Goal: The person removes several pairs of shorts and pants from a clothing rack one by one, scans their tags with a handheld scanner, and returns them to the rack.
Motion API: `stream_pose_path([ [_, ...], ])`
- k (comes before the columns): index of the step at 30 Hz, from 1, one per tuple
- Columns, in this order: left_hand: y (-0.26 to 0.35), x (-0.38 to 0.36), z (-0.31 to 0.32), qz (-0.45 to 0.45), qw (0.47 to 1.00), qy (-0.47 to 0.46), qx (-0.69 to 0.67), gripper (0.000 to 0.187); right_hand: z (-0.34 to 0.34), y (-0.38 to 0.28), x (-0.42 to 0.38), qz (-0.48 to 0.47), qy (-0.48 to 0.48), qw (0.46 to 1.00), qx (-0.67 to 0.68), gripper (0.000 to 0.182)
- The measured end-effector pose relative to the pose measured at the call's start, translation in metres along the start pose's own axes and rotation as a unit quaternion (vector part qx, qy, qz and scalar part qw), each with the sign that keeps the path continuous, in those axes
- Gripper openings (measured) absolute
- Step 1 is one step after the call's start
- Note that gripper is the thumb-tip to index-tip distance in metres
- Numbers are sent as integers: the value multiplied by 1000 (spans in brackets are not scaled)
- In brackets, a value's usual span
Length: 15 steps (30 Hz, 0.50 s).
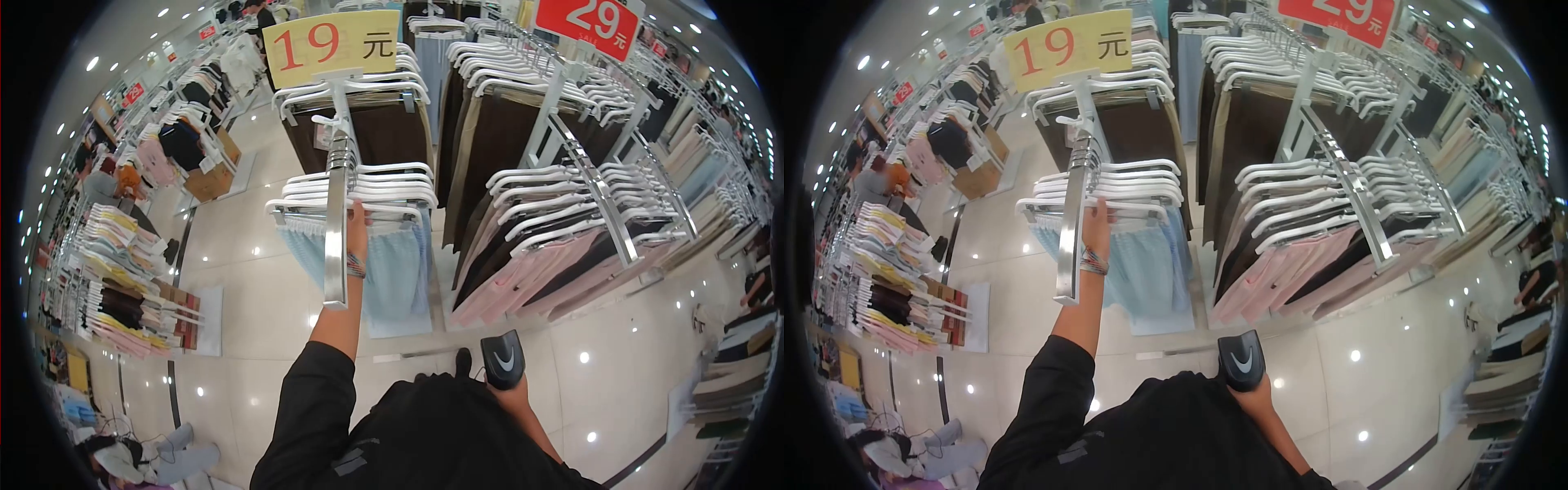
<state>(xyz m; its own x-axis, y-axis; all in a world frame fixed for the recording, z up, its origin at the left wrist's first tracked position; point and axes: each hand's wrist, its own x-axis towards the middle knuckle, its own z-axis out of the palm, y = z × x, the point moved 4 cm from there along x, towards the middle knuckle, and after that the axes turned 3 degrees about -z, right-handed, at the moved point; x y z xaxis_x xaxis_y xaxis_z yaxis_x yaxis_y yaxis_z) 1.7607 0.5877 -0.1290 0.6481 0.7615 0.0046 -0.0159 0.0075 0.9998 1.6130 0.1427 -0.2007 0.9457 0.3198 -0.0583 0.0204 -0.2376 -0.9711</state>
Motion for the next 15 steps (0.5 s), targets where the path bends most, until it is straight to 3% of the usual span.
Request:
stream_pose_path([
  [2, -4, 2, 4, 11, 1000, 0, -10, 37, -2, -8, -6, -1, 17, 1000, -4, 33],
  [5, -8, 7, 5, 44, 998, 15, -50, 37, -4, -23, -7, 30, 33, 998, 39, 46],
  [15, -11, 7, -1, -17, 999, 7, -51, 36, -21, -2, 14, 18, -12, 997, 77, 45],
])
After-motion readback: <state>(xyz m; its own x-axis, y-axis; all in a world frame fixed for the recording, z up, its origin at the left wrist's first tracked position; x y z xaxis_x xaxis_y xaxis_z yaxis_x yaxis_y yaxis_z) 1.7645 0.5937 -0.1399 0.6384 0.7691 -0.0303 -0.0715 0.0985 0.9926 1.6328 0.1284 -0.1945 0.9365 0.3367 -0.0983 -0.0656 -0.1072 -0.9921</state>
